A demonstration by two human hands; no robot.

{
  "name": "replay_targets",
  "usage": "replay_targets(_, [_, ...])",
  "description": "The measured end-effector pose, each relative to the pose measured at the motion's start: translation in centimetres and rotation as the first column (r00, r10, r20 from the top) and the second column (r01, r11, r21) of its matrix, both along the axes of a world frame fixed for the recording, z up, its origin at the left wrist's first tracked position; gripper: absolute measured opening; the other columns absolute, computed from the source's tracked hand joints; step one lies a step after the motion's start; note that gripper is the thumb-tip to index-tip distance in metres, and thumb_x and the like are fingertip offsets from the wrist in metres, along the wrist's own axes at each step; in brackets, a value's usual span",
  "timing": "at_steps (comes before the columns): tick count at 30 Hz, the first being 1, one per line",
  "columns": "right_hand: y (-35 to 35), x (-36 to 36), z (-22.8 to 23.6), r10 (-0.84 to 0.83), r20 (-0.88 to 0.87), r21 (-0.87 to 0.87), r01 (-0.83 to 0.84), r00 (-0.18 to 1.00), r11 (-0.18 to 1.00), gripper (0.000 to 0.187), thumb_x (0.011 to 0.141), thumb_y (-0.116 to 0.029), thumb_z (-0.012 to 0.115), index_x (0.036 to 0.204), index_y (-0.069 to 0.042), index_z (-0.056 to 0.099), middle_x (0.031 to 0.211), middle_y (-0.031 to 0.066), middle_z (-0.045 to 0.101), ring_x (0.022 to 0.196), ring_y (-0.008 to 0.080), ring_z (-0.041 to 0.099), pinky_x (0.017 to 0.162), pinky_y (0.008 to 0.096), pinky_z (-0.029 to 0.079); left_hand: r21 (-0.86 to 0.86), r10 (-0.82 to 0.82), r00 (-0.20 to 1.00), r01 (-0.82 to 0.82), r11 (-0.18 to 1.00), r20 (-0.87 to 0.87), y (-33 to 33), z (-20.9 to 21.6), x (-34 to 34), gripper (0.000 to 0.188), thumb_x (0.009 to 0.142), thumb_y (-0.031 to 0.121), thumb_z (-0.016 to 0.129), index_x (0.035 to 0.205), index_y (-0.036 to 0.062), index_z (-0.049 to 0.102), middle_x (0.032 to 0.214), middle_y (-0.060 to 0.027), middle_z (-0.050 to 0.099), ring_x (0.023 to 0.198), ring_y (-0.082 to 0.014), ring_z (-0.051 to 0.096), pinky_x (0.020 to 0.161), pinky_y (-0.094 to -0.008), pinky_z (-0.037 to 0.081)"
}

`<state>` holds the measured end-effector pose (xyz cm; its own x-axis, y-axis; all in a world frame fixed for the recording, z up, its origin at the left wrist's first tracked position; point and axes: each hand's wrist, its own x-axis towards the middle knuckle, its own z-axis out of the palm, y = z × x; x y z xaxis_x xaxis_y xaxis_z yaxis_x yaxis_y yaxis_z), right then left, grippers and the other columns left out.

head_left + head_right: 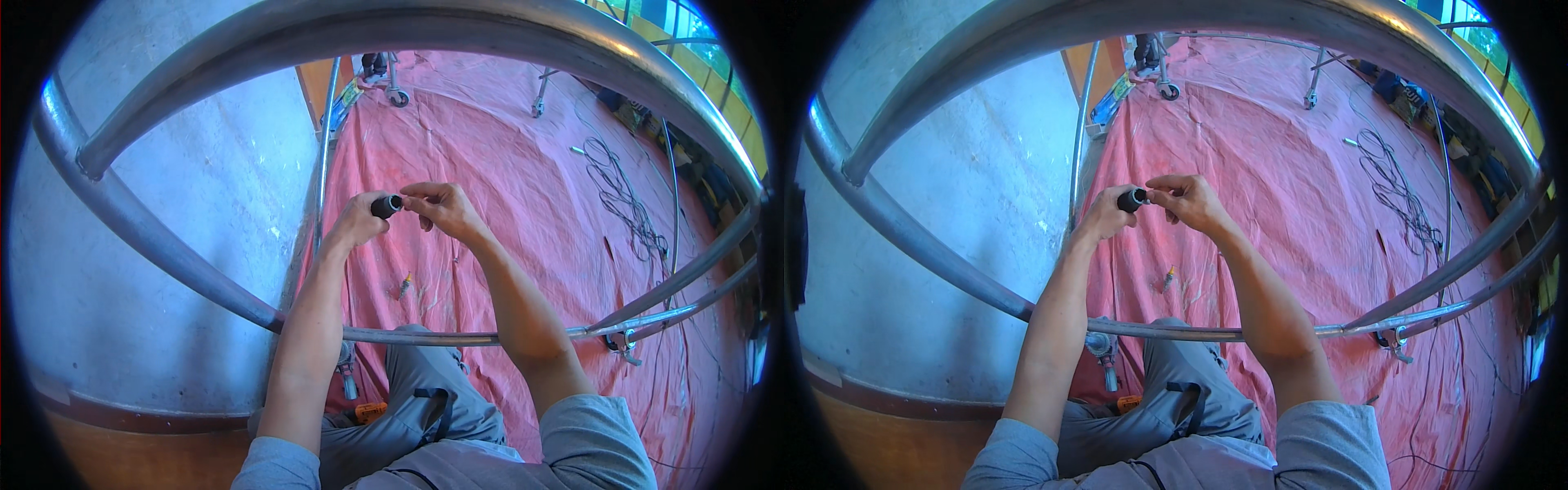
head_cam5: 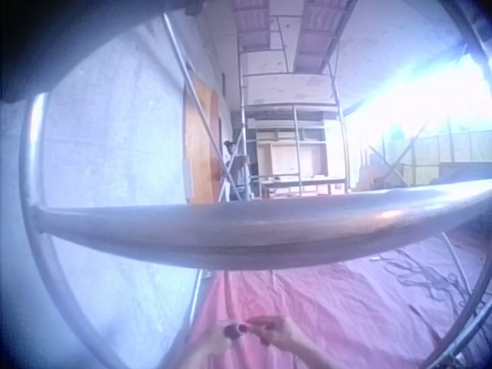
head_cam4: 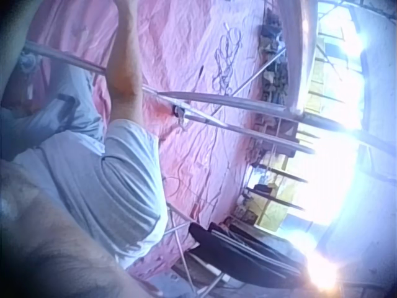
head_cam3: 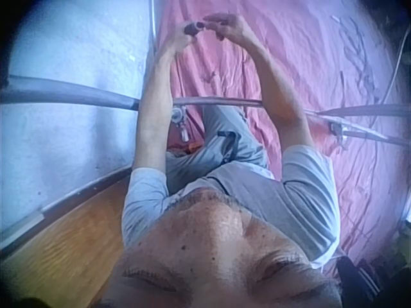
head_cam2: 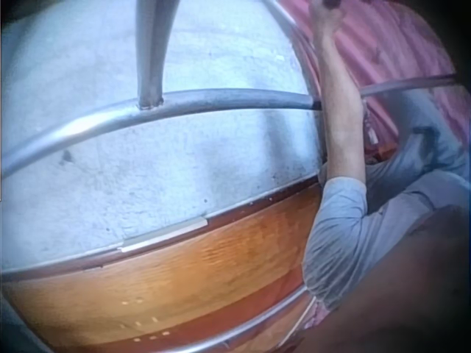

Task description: The person handles a black rubber component and fits it onto a metal scaffolding pipe by hand while sitting on a tarp-covered floor.

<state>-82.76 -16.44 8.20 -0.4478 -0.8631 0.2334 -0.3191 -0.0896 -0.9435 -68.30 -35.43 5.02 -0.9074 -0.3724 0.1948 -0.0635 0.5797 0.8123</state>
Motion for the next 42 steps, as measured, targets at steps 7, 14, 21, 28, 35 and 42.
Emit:
replay_targets(7, [0.2, 0.6, 0.5, 0.02, -0.043, -0.009, -0.021, 0.999, 1.0, 0.03, 0.102, -0.021, 0.075, 0.123, 0.0, 0.079, 0.089, 0.0033, 0.076, 0.067, 0.0077, 0.064, 0.059, 0.0268, 0.053, 0.094, -0.047, 0.995, 0.038, 0.995, 0.093, -0.3, 0.6, 0.2, 0.045, 0.065, -0.003, 0.077, 0.109, 0.0036, 0.079, 0.089, -0.0031, 0.072, 0.088, -0.0183, 0.068, 0.08, -0.0373, 0.054])
replay_targets(14, [0.1, 1.8, 1.0, 0.044, -0.21, -0.038, -0.053, 0.977, 0.998, 0.025, 0.1, -0.015, 0.069, 0.117, -0.001, 0.08, 0.087, 0.0052, 0.076, 0.067, 0.0099, 0.066, 0.061, 0.0288, 0.054, 0.228, -0.185, 0.97, 0.147, 0.962, 0.155, -0.8, -0.1, 0.3, 0.034, 0.066, -0.002, 0.081, 0.099, 0.0064, 0.079, 0.081, 0.0012, 0.068, 0.071, -0.0126, 0.062, 0.065, -0.0343, 0.051])
replay_targets(21, [0.0, 1.8, 0.7, -0.014, -0.34, -0.193, -0.055, 0.94, 0.98, 0.022, 0.097, -0.013, 0.067, 0.109, 0.0, 0.08, 0.08, 0.0087, 0.072, 0.068, 0.0151, 0.069, 0.063, 0.0324, 0.054, 0.207, -0.122, 0.974, 0.081, 0.975, 0.19, 0.9, 1.5, 0.1, 0.023, 0.064, -0.003, 0.079, 0.084, 0.0045, 0.073, 0.072, 0.0028, 0.063, 0.061, -0.0105, 0.059, 0.055, -0.0311, 0.046])
replay_targets(28, [-0.7, 1.4, -0.2, -0.135, -0.416, -0.254, 0.028, 0.899, 0.967, 0.023, 0.099, -0.015, 0.067, 0.11, 0.001, 0.08, 0.081, 0.0083, 0.071, 0.068, 0.0149, 0.068, 0.062, 0.0314, 0.054, 0.221, -0.069, 0.983, 0.03, 0.975, 0.171, 0.9, 0.7, -0.8, 0.018, 0.068, -0.001, 0.078, 0.085, 0.0025, 0.071, 0.068, -0.0001, 0.065, 0.06, -0.0129, 0.062, 0.054, -0.0336, 0.049])
replay_targets(35, [-1.6, 1.6, -1.9, -0.144, -0.157, -0.153, 0.12, 0.977, 0.981, 0.028, 0.099, -0.018, 0.068, 0.112, 0.004, 0.081, 0.079, 0.0048, 0.072, 0.062, 0.0098, 0.063, 0.056, 0.028, 0.051, -0.042, 0.039, 0.978, -0.031, 0.999, 0.205, 0.4, -1.1, -0.7, 0.016, 0.072, 0.006, 0.079, 0.088, 0.0041, 0.078, 0.071, -0.0113, 0.073, 0.066, -0.0209, 0.071, 0.06, -0.0406, 0.054])
replay_targets(42, [-1.4, 1.7, -0.9, -0.083, -0.049, -0.025, 0.082, 0.995, 0.996, 0.031, 0.1, -0.015, 0.062, 0.116, 0.005, 0.079, 0.082, 0.0108, 0.074, 0.061, 0.0148, 0.067, 0.059, 0.0306, 0.059, -0.115, 0.03, 0.967, -0.001, 0.993, 0.254, 1.3, 0.3, -0.3, 0.022, 0.072, 0.016, 0.079, 0.093, 0.0088, 0.08, 0.077, -0.0128, 0.076, 0.069, -0.0268, 0.074, 0.06, -0.0447, 0.055])
